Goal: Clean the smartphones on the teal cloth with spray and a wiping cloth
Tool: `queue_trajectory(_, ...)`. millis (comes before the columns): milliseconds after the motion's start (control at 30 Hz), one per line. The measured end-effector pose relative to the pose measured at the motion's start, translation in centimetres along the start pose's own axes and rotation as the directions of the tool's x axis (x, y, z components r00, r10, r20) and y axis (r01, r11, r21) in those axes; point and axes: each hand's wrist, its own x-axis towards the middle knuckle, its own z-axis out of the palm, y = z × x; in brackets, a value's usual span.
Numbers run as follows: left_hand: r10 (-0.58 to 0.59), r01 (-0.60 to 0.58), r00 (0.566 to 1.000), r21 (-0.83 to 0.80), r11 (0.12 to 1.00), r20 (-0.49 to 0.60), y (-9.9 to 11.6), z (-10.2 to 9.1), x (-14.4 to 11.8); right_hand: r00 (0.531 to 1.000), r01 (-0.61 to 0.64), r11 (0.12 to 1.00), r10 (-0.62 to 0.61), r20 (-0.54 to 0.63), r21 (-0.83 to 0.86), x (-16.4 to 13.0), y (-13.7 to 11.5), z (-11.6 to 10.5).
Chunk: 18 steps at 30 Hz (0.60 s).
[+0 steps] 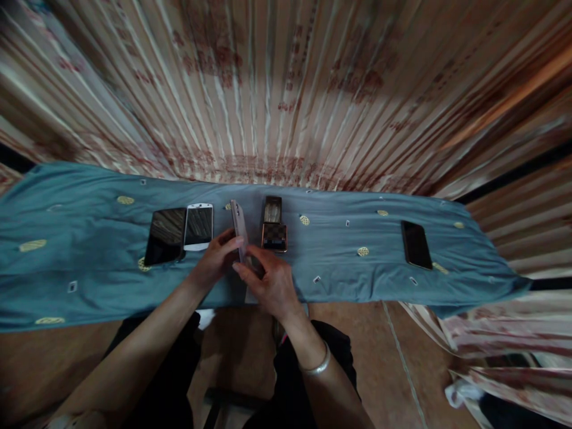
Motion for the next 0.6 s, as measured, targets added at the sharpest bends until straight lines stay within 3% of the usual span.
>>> queue_trajectory(200, 0.077, -0.077, 0.994, 0.008, 0.997, -0.083, -1.3, 1.0, 1.4, 0.997, 0.067, 0.992, -0.069, -0.023, -0.109, -0.2, 0.8, -0.4)
queue_trajectory(333, 0.076, -0.075, 0.997, 0.035, 0.997, -0.026, -1.3, 1.6, 1.5, 0.999, -0.013, 0.995, 0.009, -0.036, -0.102, -0.1, 1.4, -1.3)
queue_trajectory(433, 0.063, -0.062, 0.998, 0.043, 0.997, -0.003, -0.9, 1.8, 1.5, 0.991, -0.074, 0.996, 0.069, -0.112, -0.041, 0.3, 2.5, -2.0)
queue_trajectory(600, 0.022, -0.024, 0.994, -0.017, 1.0, -0.107, -1.1, 1.3, 2.4, 0.961, -0.195, 0.978, 0.207, -0.186, 0.078, 1.4, 5.8, -2.6)
